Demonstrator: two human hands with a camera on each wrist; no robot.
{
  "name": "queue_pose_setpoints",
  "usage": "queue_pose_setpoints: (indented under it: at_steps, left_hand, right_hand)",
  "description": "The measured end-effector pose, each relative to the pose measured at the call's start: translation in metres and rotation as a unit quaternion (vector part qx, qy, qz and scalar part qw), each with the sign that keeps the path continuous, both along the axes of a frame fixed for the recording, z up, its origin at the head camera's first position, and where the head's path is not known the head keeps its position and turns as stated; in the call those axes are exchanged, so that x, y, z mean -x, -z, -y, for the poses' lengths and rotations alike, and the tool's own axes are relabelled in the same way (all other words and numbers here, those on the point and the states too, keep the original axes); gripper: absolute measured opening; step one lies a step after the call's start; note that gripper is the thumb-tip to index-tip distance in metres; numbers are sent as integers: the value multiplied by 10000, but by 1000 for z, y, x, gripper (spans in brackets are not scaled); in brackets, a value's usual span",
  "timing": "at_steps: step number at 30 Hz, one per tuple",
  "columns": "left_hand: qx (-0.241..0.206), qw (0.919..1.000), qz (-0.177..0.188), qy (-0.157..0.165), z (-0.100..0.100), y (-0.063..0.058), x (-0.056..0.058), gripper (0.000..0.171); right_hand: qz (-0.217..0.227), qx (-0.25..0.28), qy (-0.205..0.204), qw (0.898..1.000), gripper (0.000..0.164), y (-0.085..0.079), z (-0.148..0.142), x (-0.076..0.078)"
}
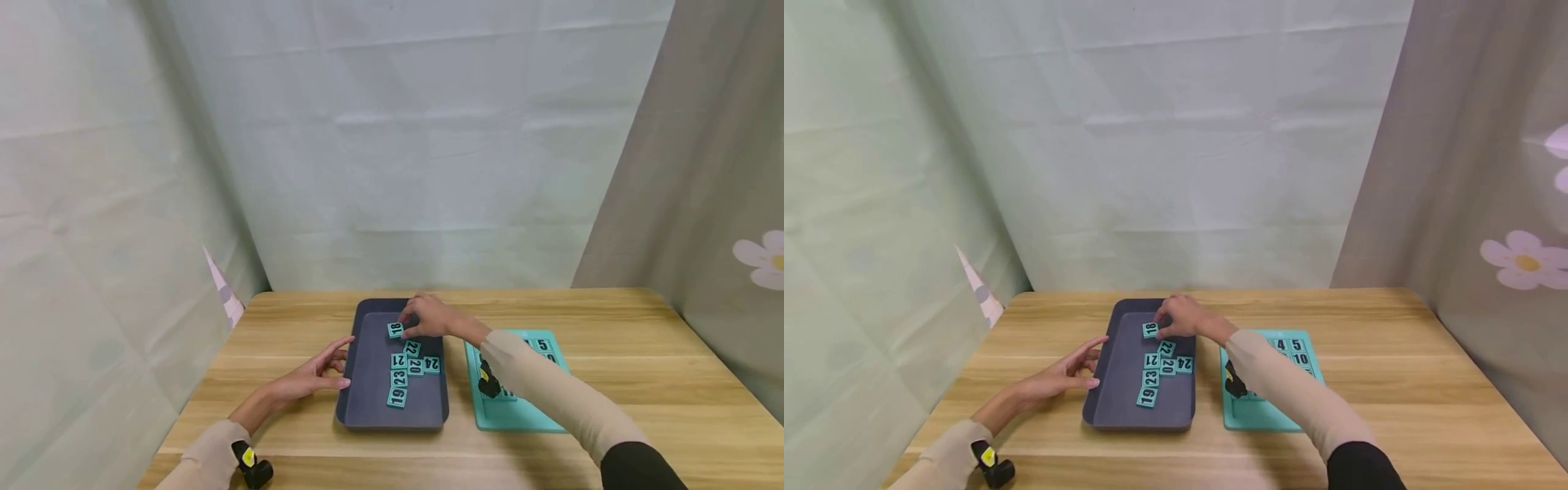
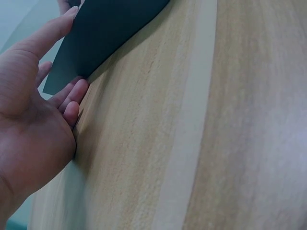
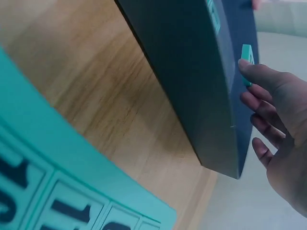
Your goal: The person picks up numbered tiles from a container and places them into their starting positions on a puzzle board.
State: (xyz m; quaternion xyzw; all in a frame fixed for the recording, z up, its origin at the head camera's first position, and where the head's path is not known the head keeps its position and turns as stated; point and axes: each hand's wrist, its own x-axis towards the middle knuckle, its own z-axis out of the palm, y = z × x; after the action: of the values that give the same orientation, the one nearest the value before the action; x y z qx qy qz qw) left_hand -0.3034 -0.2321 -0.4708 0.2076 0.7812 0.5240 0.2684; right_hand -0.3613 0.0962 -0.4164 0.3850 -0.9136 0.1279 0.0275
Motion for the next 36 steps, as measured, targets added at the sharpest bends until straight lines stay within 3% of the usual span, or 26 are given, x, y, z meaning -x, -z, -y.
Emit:
queue_pose_setpoints:
  at_steps: [3,8,20,29,36]
  left_hand:
    - [34,10000,-17,-24,0,0,1,80]
    - [78,9999,-78,-47,-2,0,3,80]
    - [95,10000,-13,21,-6,1,8,81]
    - [52,10000,-55,19,-5,2,8,81]
    - [43,10000,-37,68,-5,1,5,81]
  right_hand:
    - [-292,137,-238,9992,30,-4,-6,-6]
    - [-246,255,-284,9990,29,-10,-23,-21]
    - [359,667,518,9958,25,-22,-84,-79]
    - [110,735,725,9946,24,-5,-147,-127]
    - [-575,900,635,9923,24,20,-187,-172]
